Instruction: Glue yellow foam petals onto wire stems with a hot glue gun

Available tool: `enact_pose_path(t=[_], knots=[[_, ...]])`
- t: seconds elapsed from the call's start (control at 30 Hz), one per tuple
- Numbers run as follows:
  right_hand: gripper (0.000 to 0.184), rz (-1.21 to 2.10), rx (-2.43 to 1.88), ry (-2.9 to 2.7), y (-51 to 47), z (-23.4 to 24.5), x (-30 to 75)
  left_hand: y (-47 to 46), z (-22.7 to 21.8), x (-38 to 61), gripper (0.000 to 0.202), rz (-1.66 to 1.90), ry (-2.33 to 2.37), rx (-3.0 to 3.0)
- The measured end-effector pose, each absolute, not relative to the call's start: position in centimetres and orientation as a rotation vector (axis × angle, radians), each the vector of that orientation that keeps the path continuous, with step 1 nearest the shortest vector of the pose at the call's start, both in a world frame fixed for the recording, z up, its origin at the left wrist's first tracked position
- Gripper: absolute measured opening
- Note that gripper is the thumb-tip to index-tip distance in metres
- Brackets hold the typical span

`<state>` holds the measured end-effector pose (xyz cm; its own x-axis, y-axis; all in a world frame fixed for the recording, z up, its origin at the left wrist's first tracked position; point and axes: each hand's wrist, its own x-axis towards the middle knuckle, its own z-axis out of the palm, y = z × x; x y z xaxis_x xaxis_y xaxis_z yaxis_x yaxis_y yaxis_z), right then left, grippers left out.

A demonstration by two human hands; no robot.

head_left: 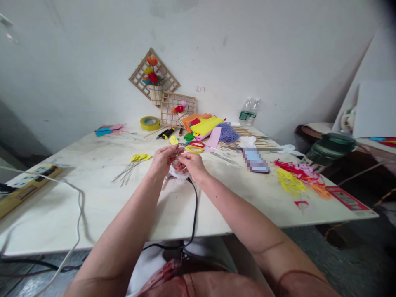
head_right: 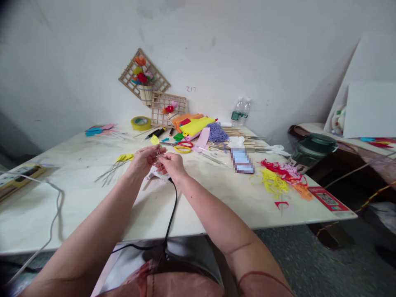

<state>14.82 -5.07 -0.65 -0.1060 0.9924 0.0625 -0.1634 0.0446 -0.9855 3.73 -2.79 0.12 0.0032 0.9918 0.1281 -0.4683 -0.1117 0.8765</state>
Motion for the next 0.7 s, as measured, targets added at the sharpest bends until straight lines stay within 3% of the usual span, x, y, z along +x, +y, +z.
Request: enact_pose_path(t=[0.7], knots=[[0.009, 1.338, -1.004, -1.246, -5.00, -0.34, 15.43, -2.96, 0.00, 4.02, 0.029, 1.466, 0.684, 0.988]])
